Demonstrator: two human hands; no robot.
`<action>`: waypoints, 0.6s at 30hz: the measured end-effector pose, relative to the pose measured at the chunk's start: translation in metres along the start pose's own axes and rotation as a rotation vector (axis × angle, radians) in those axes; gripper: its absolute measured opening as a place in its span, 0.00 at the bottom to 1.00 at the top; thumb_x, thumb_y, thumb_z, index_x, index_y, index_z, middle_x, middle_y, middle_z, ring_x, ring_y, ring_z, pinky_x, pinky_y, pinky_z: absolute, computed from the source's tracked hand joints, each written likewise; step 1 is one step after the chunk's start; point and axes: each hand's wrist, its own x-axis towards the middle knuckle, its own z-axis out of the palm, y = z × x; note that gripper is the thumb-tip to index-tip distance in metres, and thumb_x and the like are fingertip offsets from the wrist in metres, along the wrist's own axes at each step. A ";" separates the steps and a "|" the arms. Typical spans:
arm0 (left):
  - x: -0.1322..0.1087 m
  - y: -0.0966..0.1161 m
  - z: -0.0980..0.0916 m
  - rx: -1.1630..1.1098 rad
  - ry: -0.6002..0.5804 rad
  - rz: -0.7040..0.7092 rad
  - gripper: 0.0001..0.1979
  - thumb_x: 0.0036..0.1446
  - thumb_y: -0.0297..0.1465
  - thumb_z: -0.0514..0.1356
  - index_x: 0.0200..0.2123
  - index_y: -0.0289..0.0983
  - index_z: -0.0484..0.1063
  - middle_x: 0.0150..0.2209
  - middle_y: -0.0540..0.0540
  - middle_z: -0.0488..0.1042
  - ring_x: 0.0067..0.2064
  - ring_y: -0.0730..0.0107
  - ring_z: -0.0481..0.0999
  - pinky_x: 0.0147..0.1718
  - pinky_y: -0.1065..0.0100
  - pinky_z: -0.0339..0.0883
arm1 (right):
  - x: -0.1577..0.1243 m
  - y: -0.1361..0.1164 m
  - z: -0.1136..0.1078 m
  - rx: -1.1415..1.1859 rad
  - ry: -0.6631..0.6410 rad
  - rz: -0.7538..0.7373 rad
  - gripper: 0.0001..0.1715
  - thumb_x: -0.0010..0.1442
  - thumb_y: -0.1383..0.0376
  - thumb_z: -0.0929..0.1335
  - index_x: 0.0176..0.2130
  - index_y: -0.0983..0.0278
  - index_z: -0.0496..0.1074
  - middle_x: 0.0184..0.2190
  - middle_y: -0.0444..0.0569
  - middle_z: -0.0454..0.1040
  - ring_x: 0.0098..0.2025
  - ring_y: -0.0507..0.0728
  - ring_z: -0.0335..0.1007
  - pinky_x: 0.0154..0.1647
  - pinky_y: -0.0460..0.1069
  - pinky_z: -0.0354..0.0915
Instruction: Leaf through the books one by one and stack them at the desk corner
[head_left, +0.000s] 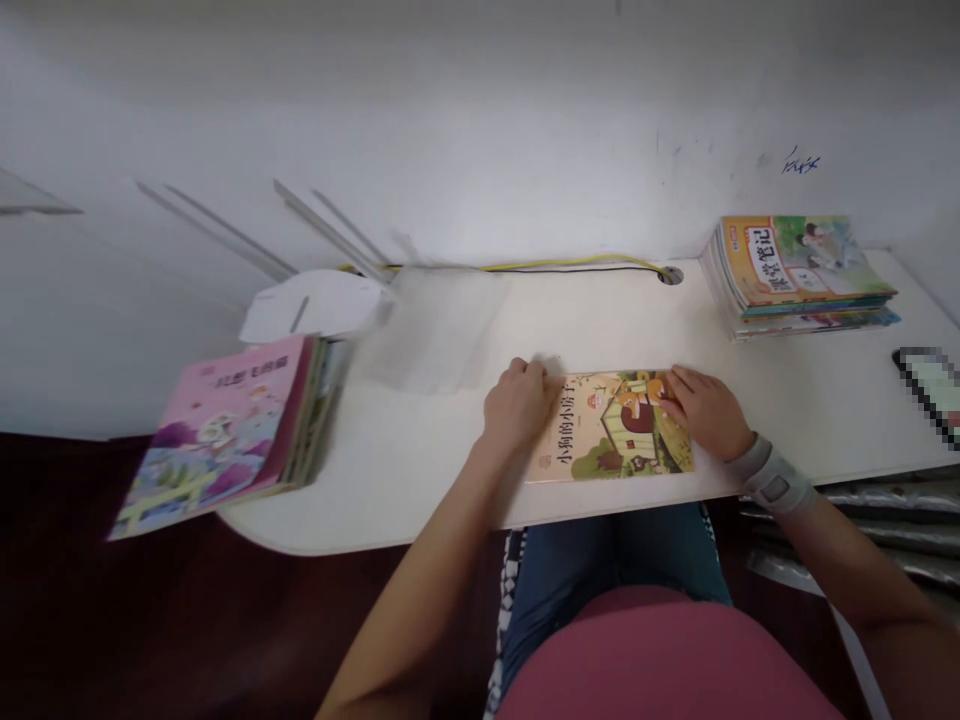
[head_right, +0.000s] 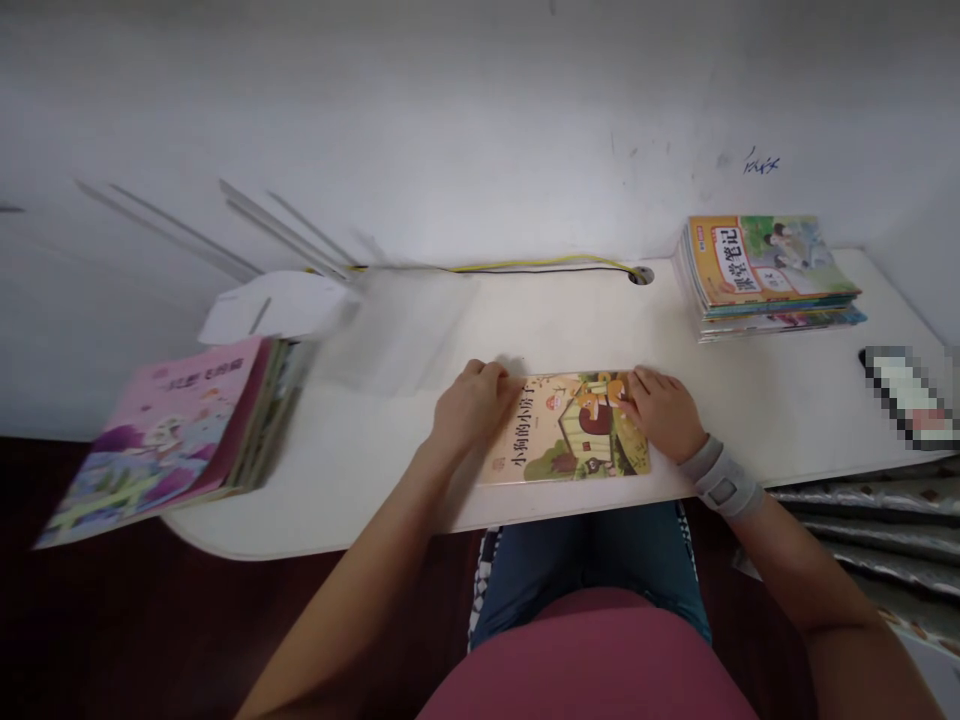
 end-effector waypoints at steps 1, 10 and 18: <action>0.001 0.000 0.001 0.035 0.015 0.019 0.19 0.63 0.40 0.47 0.43 0.35 0.71 0.47 0.35 0.70 0.47 0.52 0.74 0.42 0.59 0.68 | -0.001 -0.001 0.002 -0.012 0.001 0.008 0.26 0.66 0.58 0.59 0.56 0.73 0.66 0.56 0.61 0.70 0.55 0.63 0.67 0.53 0.55 0.62; 0.005 -0.008 0.008 -0.506 0.049 -0.043 0.17 0.59 0.39 0.53 0.48 0.37 0.66 0.33 0.43 0.77 0.36 0.60 0.76 0.37 0.62 0.67 | -0.004 0.000 0.007 -0.037 0.015 0.026 0.26 0.67 0.60 0.59 0.57 0.71 0.65 0.57 0.61 0.69 0.56 0.63 0.66 0.54 0.56 0.61; -0.061 -0.024 0.012 -1.434 -0.404 -0.218 0.21 0.52 0.40 0.64 0.46 0.35 0.70 0.33 0.42 0.78 0.28 0.70 0.76 0.23 0.72 0.67 | -0.006 -0.001 0.012 -0.005 0.057 0.035 0.24 0.66 0.59 0.60 0.57 0.69 0.67 0.57 0.58 0.70 0.57 0.63 0.66 0.55 0.56 0.61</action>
